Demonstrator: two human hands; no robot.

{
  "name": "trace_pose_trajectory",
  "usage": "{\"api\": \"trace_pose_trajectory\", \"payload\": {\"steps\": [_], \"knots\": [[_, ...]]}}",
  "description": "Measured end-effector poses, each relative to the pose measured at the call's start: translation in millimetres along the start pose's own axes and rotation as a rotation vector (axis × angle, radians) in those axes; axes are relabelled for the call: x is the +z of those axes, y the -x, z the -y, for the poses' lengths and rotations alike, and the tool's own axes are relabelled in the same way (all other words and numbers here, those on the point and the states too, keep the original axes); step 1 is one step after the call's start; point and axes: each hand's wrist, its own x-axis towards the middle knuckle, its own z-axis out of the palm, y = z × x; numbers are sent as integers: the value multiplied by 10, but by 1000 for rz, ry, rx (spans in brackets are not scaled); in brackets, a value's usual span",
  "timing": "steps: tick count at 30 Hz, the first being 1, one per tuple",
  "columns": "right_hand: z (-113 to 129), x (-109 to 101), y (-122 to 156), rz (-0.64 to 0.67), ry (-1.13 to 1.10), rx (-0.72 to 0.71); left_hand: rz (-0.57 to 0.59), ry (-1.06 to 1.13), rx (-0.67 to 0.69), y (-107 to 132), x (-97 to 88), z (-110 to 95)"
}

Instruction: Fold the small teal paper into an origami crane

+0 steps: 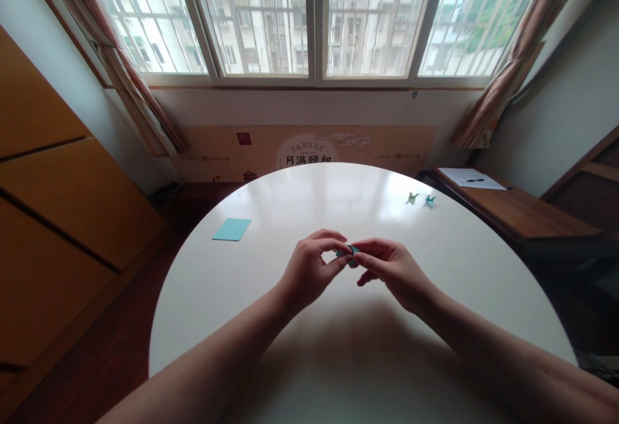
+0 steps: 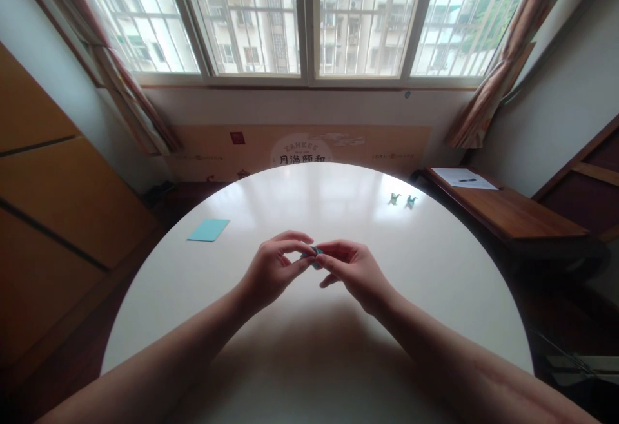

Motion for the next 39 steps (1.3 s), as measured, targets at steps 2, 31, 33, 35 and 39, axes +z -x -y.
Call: {"api": "trace_pose_trajectory", "payload": {"steps": [2, 31, 33, 35, 39], "knots": [[3, 2, -1, 1, 13, -18, 16, 35, -21, 3, 2, 0], [-12, -8, 29, -47, 206, -324, 151, 381, -283, -24, -10, -63], [4, -4, 34, -41, 201, -315, 146, 399, -288, -24, -3, -55], [18, 0, 36, -38, 199, -297, 132, 415, -286, -25, 1, -50], [28, -1, 38, -35, 185, -275, 109, 425, -268, -29, 0, -51]]}}
